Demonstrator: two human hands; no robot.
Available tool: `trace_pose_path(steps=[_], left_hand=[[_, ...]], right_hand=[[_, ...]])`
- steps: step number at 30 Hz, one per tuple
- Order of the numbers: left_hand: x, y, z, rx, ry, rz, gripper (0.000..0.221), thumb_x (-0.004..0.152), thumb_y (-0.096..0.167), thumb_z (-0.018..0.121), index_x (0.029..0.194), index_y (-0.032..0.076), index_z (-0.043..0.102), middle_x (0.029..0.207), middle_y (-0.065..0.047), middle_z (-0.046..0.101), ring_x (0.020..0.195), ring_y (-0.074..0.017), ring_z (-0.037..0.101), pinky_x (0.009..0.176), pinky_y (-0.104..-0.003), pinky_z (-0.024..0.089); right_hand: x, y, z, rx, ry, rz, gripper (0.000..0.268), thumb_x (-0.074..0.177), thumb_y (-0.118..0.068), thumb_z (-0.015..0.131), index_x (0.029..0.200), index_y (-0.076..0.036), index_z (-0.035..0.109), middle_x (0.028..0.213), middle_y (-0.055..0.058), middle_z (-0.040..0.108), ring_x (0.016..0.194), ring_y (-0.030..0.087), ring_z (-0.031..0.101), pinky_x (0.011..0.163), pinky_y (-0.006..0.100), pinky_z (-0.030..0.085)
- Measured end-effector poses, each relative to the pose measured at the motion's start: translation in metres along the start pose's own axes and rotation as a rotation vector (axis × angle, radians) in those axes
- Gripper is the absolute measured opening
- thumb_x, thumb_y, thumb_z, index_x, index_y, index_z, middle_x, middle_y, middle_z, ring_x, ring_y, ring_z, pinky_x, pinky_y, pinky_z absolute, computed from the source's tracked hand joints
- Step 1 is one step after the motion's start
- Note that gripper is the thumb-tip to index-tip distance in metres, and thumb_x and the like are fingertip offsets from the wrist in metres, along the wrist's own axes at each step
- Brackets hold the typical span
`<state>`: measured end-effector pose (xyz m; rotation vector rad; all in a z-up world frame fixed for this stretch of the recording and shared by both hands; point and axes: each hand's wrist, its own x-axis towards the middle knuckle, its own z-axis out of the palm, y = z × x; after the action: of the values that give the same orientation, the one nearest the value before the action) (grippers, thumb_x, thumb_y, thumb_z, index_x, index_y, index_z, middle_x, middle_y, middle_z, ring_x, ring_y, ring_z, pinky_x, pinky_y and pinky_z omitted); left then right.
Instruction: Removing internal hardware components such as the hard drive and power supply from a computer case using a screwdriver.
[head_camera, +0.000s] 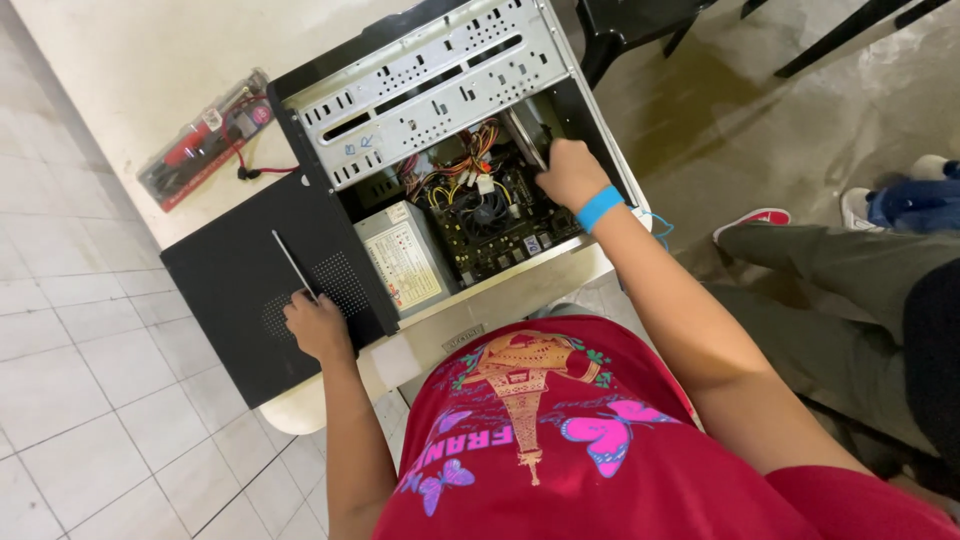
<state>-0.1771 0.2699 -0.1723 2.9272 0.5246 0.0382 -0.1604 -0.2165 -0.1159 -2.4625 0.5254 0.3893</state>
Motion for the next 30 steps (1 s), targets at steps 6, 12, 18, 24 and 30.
trace_pose_path(steps=[6, 12, 18, 24, 30], left_hand=[[-0.005, 0.015, -0.019, -0.026, 0.039, 0.01, 0.046, 0.095, 0.026, 0.075, 0.132, 0.007, 0.054, 0.118, -0.016, 0.053, 0.11, -0.0384, 0.06, 0.085, -0.051, 0.062], [0.007, 0.074, -0.077, -0.84, 0.256, 0.079, 0.047, 0.108, 0.033, 0.069, 0.145, 0.013, 0.047, 0.135, -0.017, 0.041, 0.129, -0.039, 0.048, 0.11, -0.047, 0.047], [-0.029, 0.188, -0.164, -1.387, 0.136, 0.443, 0.037, 0.104, 0.021, 0.068, 0.136, 0.014, 0.049, 0.13, -0.007, 0.046, 0.122, -0.0185, 0.052, 0.109, -0.039, 0.044], [-0.069, 0.243, -0.172, -1.455, -0.457, 0.432, 0.068, 0.099, 0.027, 0.075, 0.155, 0.009, 0.042, 0.15, -0.023, 0.034, 0.144, -0.0515, 0.035, 0.119, -0.062, 0.033], [-0.079, 0.232, -0.165, -1.569, -0.781, 0.296, 0.07, 0.093, 0.034, 0.084, 0.151, 0.015, 0.05, 0.14, -0.011, 0.056, 0.137, -0.0241, 0.052, 0.119, -0.042, 0.039]], right_hand=[[-0.057, -0.026, -0.042, -0.062, -0.092, 0.002, 0.048, 0.096, -0.008, 0.061, 0.136, 0.017, 0.054, 0.109, 0.041, 0.067, 0.09, 0.048, 0.073, 0.065, 0.055, 0.065], [-0.087, -0.039, -0.072, 0.026, 0.05, -0.086, 0.042, 0.092, -0.014, 0.07, 0.125, 0.013, 0.067, 0.108, 0.038, 0.07, 0.1, 0.054, 0.069, 0.078, 0.058, 0.061], [-0.131, -0.052, -0.087, 0.233, 0.363, -0.164, 0.034, 0.087, -0.018, 0.08, 0.119, -0.006, 0.075, 0.098, 0.022, 0.075, 0.094, 0.044, 0.072, 0.078, 0.05, 0.06], [-0.111, -0.001, -0.09, 0.646, 0.408, -0.31, 0.025, 0.093, -0.01, 0.081, 0.115, -0.004, 0.07, 0.095, 0.006, 0.062, 0.093, 0.014, 0.054, 0.079, 0.031, 0.049], [-0.106, -0.066, -0.083, 1.242, 0.153, -0.079, 0.012, 0.084, -0.013, 0.074, 0.092, -0.005, 0.07, 0.081, 0.004, 0.065, 0.069, 0.013, 0.066, 0.061, 0.031, 0.057]])
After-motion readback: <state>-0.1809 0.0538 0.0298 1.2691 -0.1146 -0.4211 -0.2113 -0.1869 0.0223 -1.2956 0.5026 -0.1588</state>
